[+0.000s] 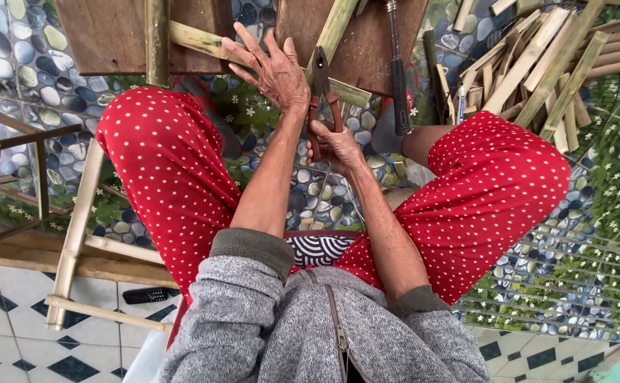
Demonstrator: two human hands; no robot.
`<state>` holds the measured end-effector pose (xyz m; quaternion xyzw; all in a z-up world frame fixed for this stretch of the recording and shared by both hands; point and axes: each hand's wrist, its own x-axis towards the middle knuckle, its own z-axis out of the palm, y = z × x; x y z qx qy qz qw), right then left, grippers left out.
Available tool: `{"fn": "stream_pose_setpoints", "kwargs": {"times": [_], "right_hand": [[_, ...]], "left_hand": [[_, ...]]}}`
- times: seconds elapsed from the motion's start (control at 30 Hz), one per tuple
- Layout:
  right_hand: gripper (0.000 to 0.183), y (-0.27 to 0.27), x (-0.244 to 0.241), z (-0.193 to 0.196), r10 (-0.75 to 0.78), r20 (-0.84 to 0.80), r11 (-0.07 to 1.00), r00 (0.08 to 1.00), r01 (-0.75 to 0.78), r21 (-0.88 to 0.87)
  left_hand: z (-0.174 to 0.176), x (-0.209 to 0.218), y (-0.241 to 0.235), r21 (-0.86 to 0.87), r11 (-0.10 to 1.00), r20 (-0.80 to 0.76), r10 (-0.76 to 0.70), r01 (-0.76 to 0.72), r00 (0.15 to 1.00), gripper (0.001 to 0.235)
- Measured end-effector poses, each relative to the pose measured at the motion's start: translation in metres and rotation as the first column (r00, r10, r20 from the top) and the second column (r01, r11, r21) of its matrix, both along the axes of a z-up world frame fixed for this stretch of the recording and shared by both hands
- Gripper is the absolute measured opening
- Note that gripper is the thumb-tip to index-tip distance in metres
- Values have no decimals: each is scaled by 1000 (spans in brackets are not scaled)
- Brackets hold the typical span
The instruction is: The person assembles a bamboo frame by fitting pieces together and securing them with a hammer and pliers. They work on a small bamboo structure, using tools to fasten the joints.
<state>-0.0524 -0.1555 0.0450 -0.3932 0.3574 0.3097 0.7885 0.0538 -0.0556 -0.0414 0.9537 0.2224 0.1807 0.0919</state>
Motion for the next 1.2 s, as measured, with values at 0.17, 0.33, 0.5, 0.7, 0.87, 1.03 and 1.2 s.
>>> {"fn": "stream_pose_setpoints", "kwargs": {"times": [0.17, 0.33, 0.5, 0.7, 0.87, 1.03, 1.2], "right_hand": [[36, -20, 13, 9, 167, 11, 984, 986, -166, -65], [78, -37, 24, 29, 201, 40, 966, 979, -191, -172], [28, -42, 22, 12, 245, -13, 940, 969, -241, -240], [37, -32, 18, -1, 203, -42, 944, 978, -207, -257], [38, -34, 19, -4, 288, -85, 902, 954, -300, -309], [39, -31, 28, 5, 281, -78, 940, 956, -291, -176], [50, -30, 26, 6, 261, -50, 963, 964, -264, -59]], "left_hand": [[3, 3, 0, -22, 1000, 36, -20, 20, 999, 30], [15, 3, 0, -18, 999, -15, -38, 37, 999, 46], [6, 3, -3, 35, 999, -58, -1, 3, 998, 47], [2, 6, -4, 31, 999, -66, 25, -23, 998, 40], [-5, 4, -5, 27, 1000, -72, -13, 15, 997, 39], [-20, 8, -3, 75, 997, -99, 3, 5, 995, 43], [-10, 11, -1, 82, 997, -142, 0, 11, 990, 44]]}}
